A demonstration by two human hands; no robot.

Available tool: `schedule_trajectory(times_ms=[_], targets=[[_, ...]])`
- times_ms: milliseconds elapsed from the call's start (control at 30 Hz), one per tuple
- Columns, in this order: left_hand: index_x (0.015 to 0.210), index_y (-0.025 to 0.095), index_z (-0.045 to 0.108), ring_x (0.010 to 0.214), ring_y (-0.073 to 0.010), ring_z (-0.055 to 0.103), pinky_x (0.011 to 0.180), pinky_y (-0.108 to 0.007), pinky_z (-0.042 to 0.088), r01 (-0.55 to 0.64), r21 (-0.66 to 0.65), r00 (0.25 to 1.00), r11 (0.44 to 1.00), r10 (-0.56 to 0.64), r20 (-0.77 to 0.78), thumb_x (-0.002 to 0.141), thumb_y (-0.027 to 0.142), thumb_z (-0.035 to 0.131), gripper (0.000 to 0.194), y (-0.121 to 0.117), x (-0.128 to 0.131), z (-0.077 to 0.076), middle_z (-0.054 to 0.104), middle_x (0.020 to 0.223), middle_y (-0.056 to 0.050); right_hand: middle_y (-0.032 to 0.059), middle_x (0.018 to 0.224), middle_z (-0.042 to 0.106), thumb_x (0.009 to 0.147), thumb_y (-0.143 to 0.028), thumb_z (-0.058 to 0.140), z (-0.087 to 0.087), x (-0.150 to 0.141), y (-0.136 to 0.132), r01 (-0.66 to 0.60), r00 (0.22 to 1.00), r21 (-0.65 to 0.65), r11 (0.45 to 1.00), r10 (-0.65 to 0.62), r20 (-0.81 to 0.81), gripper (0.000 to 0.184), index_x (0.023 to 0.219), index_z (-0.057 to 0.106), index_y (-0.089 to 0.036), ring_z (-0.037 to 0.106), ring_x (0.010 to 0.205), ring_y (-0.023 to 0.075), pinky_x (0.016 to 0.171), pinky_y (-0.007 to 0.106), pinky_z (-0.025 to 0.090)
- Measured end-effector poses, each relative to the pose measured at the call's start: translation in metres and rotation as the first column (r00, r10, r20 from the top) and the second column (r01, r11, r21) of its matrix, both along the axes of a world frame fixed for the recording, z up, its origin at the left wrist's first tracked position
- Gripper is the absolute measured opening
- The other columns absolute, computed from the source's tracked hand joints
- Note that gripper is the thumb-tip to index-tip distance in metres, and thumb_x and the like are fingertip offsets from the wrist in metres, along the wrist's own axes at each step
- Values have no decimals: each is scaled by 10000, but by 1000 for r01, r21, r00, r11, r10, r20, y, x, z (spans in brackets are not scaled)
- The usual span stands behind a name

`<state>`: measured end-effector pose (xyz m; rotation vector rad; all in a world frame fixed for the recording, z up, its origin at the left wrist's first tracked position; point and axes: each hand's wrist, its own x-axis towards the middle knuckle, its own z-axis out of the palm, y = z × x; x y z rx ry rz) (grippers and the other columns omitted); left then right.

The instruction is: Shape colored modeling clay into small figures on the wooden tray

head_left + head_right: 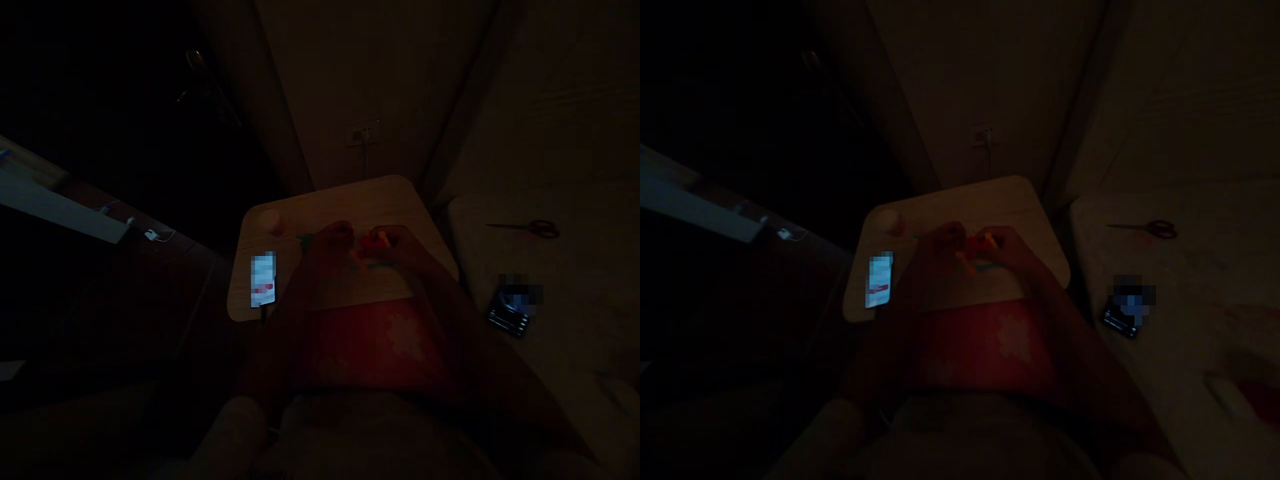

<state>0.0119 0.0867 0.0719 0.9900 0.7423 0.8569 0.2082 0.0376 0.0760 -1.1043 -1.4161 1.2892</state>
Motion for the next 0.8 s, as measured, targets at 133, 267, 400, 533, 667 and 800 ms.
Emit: schedule_trajectory(times_ms=[133,267,400,533,667,800], targets=[[750,171,589,702,-138,562,703,-296,473,-137,-10,986,991,135,-94,575,93,570,193,5,-6,-20,582,751,-33,-6,677,652,584,-499,895,-17,0,1,145,989,6,989,-145,29,390,753,714,-197,534,598,133,540,251,405],[822,162,616,790,-139,628,780,-292,497,-264,-62,958,962,255,-131,601,48,577,252,7,-8,-34,650,825,-42,17,723,681,604,-513,884,-30,-1,0,195,980,-2,981,-195,29,379,765,729,-206,560,626,152,549,261,432],[915,155,661,851,-155,683,818,-294,521,-301,-23,944,953,295,-145,726,118,711,199,6,-8,-35,719,885,-67,18,758,676,600,-523,885,-34,-1,-3,193,981,-2,981,-192,11,387,764,729,-209,568,656,157,568,263,439],[930,159,670,874,-154,724,853,-298,547,-274,7,957,962,273,-101,791,183,757,166,0,-7,-28,759,959,-71,10,760,668,611,-502,887,-36,-1,-8,178,984,-29,984,-177,25,372,764,725,-204,566,661,155,587,265,442],[880,177,601,864,-155,754,866,-305,565,-312,62,943,948,317,-101,782,225,802,229,-7,-4,-24,751,920,-29,9,780,664,637,-482,875,-40,-1,-11,193,981,-25,981,-192,36,350,773,718,-201,569,685,157,630,275,457],[812,192,543,748,-158,748,738,-280,574,-319,179,920,931,349,-176,698,310,881,376,-9,-5,-19,709,766,17,14,776,668,658,-457,860,-45,-1,-14,170,980,23,985,-172,99,321,766,717,-191,567,687,156,639,278,452]])
